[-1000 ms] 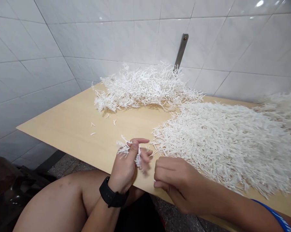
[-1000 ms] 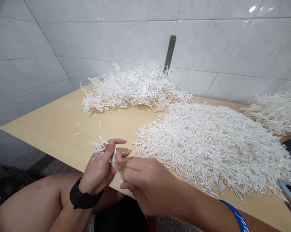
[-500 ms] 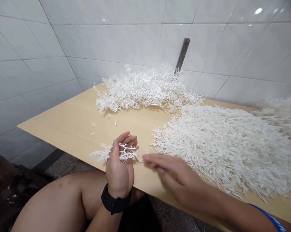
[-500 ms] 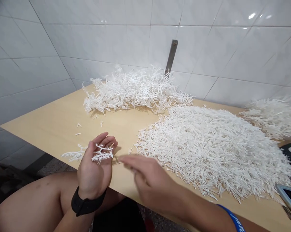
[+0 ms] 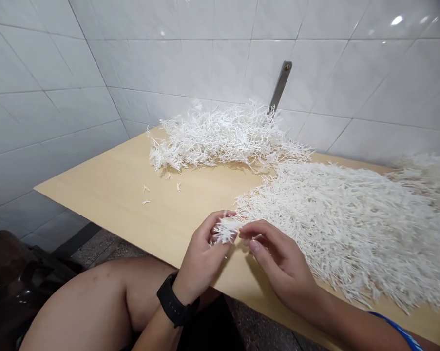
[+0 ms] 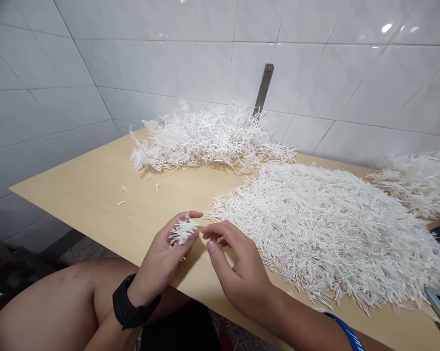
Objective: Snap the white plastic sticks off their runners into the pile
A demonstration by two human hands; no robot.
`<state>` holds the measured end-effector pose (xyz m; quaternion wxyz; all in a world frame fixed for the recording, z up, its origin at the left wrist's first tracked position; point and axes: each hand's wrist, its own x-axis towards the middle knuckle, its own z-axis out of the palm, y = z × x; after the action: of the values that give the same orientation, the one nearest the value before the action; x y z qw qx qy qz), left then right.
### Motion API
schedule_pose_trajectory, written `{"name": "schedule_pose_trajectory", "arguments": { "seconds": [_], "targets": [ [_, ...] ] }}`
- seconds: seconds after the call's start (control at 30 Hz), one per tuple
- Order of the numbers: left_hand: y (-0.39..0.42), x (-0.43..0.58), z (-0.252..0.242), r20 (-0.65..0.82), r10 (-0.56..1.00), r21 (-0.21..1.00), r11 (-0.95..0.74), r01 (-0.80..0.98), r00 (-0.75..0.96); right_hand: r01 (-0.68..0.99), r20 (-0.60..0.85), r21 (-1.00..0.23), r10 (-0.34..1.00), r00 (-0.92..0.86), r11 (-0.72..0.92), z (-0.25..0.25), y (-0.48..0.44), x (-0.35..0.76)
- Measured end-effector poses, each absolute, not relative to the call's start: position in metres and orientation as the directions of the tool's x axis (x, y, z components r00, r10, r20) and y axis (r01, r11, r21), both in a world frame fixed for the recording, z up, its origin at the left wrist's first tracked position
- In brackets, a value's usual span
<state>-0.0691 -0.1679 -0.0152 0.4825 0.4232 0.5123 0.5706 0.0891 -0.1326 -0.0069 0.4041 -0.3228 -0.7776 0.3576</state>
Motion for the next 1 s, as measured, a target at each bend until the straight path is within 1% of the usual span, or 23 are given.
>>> {"name": "schedule_pose_trajectory", "arguments": {
  "seconds": [0.1, 0.17, 0.27, 0.33, 0.4, 0.5, 0.57, 0.63, 0.7, 0.77, 0.83, 0.9, 1.0],
  "targets": [
    [-0.170, -0.065, -0.015, 0.051, 0.994, 0.998, -0.046, 0.048, -0.097, 0.221, 0.288, -0.870, 0.819, -0.496, 0.440, -0.008, -0.133, 0.089],
    [-0.171, -0.063, -0.016, 0.085, 0.995, 0.989, -0.078, 0.127, -0.048, 0.212, 0.235, -0.891, 0.807, -0.541, 0.402, -0.009, -0.132, 0.089],
    [-0.171, -0.062, -0.016, 0.106, 0.994, 0.982, -0.100, 0.162, -0.028, 0.190, 0.240, -0.893, 0.787, -0.568, 0.409, -0.007, -0.130, 0.090],
    [-0.171, -0.064, -0.016, 0.096, 0.995, 0.987, -0.091, 0.135, -0.032, 0.166, 0.245, -0.907, 0.805, -0.540, 0.387, -0.006, -0.129, 0.091],
    [-0.171, -0.067, -0.016, 0.080, 0.997, 0.994, -0.078, 0.074, -0.022, 0.134, 0.228, -0.934, 0.843, -0.488, 0.331, -0.007, -0.128, 0.091],
    [-0.170, -0.072, -0.019, 0.067, 0.998, 0.994, -0.067, -0.086, -0.012, 0.049, 0.223, -0.962, 0.879, -0.421, 0.268, -0.012, -0.126, 0.093],
    [-0.169, -0.074, -0.022, 0.058, 0.996, 0.975, -0.070, -0.211, -0.061, -0.002, 0.243, -0.965, 0.889, -0.388, 0.263, -0.016, -0.125, 0.094],
    [-0.167, -0.074, -0.024, 0.029, 0.994, 0.955, -0.057, -0.290, -0.103, -0.021, 0.256, -0.964, 0.898, -0.358, 0.266, -0.020, -0.125, 0.096],
    [-0.166, -0.074, -0.025, -0.013, 0.997, 0.959, -0.007, -0.282, -0.072, -0.020, 0.255, -0.964, 0.908, -0.334, 0.263, -0.022, -0.126, 0.097],
    [-0.166, -0.074, -0.023, -0.047, 0.999, 0.972, 0.046, -0.230, -0.001, -0.028, 0.248, -0.967, 0.913, -0.323, 0.253, -0.021, -0.126, 0.096],
    [-0.166, -0.075, -0.022, -0.056, 0.998, 0.975, 0.061, -0.215, 0.027, -0.084, 0.223, -0.975, 0.917, -0.331, 0.206, -0.019, -0.125, 0.095],
    [-0.167, -0.076, -0.023, -0.043, 0.999, 0.968, 0.045, -0.247, 0.015, -0.190, 0.161, -0.977, 0.915, -0.370, 0.095, -0.018, -0.125, 0.093],
    [-0.167, -0.076, -0.024, -0.008, 1.000, 0.960, 0.000, -0.280, -0.030, -0.323, 0.079, -0.944, 0.900, -0.429, -0.071, -0.020, -0.122, 0.092]
  ]
}}
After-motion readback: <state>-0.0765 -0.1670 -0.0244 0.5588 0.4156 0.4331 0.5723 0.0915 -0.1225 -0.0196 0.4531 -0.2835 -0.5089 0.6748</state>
